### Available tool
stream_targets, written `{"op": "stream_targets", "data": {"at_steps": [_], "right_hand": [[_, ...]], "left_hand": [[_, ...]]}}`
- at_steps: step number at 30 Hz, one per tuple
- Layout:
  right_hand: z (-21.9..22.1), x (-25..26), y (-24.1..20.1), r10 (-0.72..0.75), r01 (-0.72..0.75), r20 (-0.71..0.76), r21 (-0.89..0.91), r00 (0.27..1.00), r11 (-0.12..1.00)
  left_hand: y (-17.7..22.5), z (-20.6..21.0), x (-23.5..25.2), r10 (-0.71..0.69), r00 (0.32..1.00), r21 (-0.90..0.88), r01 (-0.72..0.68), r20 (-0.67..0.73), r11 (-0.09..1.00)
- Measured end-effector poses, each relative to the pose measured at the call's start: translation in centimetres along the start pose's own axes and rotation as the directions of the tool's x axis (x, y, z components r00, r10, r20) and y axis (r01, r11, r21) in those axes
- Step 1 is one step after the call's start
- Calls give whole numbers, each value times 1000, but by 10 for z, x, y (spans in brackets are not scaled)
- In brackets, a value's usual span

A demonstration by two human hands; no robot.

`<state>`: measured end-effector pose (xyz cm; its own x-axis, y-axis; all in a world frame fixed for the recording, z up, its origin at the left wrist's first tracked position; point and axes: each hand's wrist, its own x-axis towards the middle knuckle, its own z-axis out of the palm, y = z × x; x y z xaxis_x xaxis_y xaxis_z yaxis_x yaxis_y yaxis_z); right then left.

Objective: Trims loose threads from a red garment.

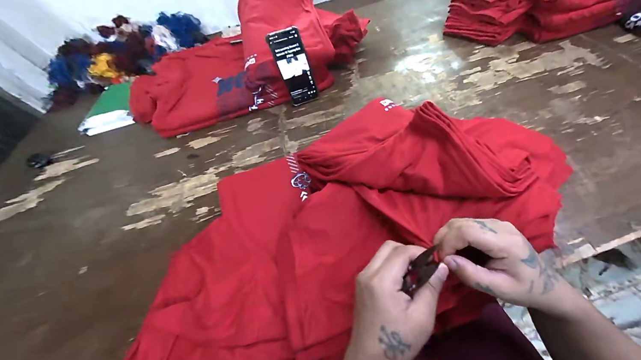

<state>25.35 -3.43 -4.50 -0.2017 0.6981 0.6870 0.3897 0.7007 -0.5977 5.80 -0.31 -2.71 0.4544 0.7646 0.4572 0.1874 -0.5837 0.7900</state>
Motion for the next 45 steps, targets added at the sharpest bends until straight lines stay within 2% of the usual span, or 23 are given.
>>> {"op": "stream_targets", "data": {"at_steps": [2,6,10,16,19,22,33,40,45], "right_hand": [[-2,0,-1,-13,13,19,-2,1000,1000],[1,-2,2,-47,47,16,-31,999,998],[2,-3,3,-54,54,22,-28,998,998],[1,-5,3,-53,53,-17,-9,998,999],[1,-6,2,-45,46,-11,2,999,999],[2,-6,2,-53,53,16,-12,998,999],[4,-6,4,-54,55,30,-29,998,998],[2,-6,6,-65,65,25,-4,998,998],[3,-6,6,-70,70,21,1,997,998]], "left_hand": [[-1,5,0,34,999,21,-34,-4,999],[-8,0,-5,68,993,81,-75,93,994],[-13,-6,-9,86,983,-4,-87,160,996],[-22,-8,-14,94,987,-237,-60,132,970],[-16,-1,-14,18,998,-173,-7,63,985],[-15,8,-14,37,999,-86,-34,35,996],[-21,-4,-14,102,987,-43,-98,124,994],[-26,-3,-22,145,989,-210,-143,-4,967],[-25,-8,-23,160,983,-276,-130,91,952]]}}
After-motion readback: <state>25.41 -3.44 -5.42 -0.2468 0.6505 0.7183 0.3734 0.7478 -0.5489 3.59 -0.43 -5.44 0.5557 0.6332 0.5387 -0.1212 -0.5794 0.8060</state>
